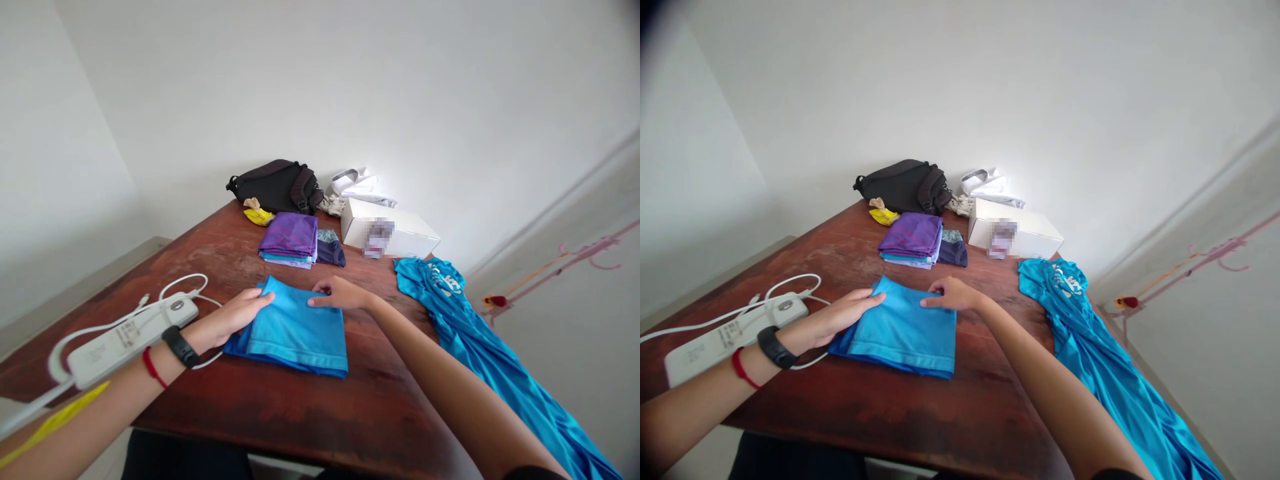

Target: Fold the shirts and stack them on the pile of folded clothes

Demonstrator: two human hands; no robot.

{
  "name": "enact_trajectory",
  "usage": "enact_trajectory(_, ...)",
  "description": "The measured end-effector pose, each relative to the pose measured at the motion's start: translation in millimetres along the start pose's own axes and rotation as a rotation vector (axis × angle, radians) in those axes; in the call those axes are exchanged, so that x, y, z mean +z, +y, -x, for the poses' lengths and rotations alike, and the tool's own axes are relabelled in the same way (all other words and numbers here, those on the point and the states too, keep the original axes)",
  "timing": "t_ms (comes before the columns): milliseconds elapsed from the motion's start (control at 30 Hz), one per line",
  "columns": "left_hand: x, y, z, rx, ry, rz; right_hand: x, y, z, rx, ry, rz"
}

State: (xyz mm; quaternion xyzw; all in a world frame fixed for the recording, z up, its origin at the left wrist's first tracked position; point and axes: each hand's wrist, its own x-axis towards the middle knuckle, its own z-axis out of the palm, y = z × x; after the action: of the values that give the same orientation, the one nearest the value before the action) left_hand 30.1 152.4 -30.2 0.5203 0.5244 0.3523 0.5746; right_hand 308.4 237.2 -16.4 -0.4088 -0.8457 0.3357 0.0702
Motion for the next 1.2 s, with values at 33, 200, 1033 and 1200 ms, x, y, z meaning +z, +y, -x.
enact_trajectory(33, -4.0, -1.4, 0.0, -0.033, -0.016, 0.006, -2.4, 0.2, 4.6, 0.017, 0.004, 0.038)
enact_trajectory(200, -21.5, 0.3, -1.5, -0.005, -0.060, -0.090, -10.4, 1.3, 20.9, 0.039, 0.029, 0.188)
enact_trajectory(1033, 21.6, 19.8, 4.4, 0.573, 0.124, -1.190, 76.3, -30.6, 62.5, -0.204, 0.180, 0.334)
enact_trajectory(1200, 36.0, -10.4, -12.3, 0.543, -0.016, -1.233, 80.3, -25.5, 59.7, -0.198, 0.165, 0.305)
